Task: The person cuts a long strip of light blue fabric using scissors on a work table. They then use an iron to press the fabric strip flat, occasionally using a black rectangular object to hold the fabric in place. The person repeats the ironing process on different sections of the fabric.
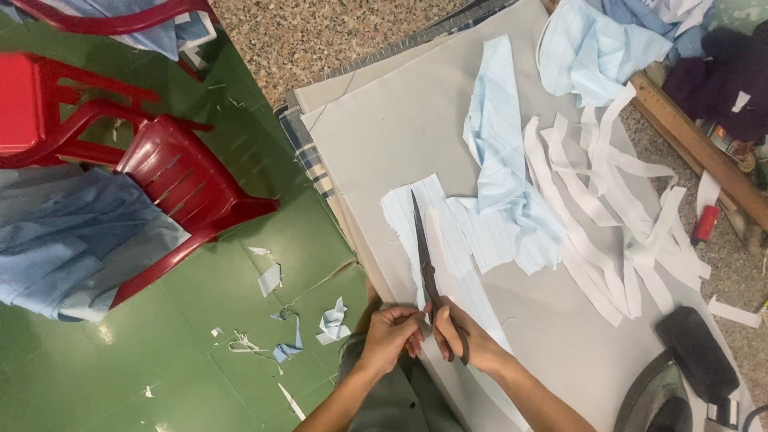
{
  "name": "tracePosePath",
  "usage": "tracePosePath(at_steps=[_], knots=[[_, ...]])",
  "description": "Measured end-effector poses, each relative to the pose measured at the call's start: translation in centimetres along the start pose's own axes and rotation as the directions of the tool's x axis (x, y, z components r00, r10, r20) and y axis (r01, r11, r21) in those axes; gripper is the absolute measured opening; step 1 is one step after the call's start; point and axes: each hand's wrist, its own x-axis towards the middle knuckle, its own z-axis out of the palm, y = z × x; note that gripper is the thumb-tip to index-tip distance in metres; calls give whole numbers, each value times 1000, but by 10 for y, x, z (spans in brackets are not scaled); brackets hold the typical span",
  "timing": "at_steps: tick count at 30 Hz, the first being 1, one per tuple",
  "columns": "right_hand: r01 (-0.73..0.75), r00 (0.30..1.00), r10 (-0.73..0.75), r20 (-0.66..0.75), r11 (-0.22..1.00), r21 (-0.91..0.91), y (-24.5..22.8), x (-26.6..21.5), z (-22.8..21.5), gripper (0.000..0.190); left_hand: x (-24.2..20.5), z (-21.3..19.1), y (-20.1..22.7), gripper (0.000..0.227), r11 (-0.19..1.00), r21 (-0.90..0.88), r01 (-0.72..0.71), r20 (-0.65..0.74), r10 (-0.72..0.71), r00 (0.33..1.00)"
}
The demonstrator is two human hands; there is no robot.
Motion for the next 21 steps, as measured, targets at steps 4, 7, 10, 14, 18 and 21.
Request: tracePosePath(at_steps=[4, 7, 10, 14, 18, 21], knots=[[39, 998, -38, -40, 999, 31, 1, 6, 0, 70, 3, -3, -2, 13, 999, -33, 8, 5, -8, 1000], [8, 1000, -7, -13, 997, 79, -6, 10, 1, 77, 6, -6, -3, 13, 1000, 13, 6, 32, -7, 999], [9, 993, 5, -119, 993, 117, -10, 16, 0, 77, 14, -17, -4, 12, 1000, -14, 0, 68, 1, 998], [13, 999, -9, -39, 994, 105, -17, -6, -1, 68, -5, -57, 51, 14, 983, 182, -22, 68, 10, 998], [103, 995, -103, -1, 995, 13, 25, -45, -5, 61, 12, -174, 56, 17, 885, 378, -272, -246, 379, 892], [159, 981, -146, -130, 983, 95, 81, -67, -4, 75, 23, -243, 29, 49, 184, 971, -154, -113, 918, 381]])
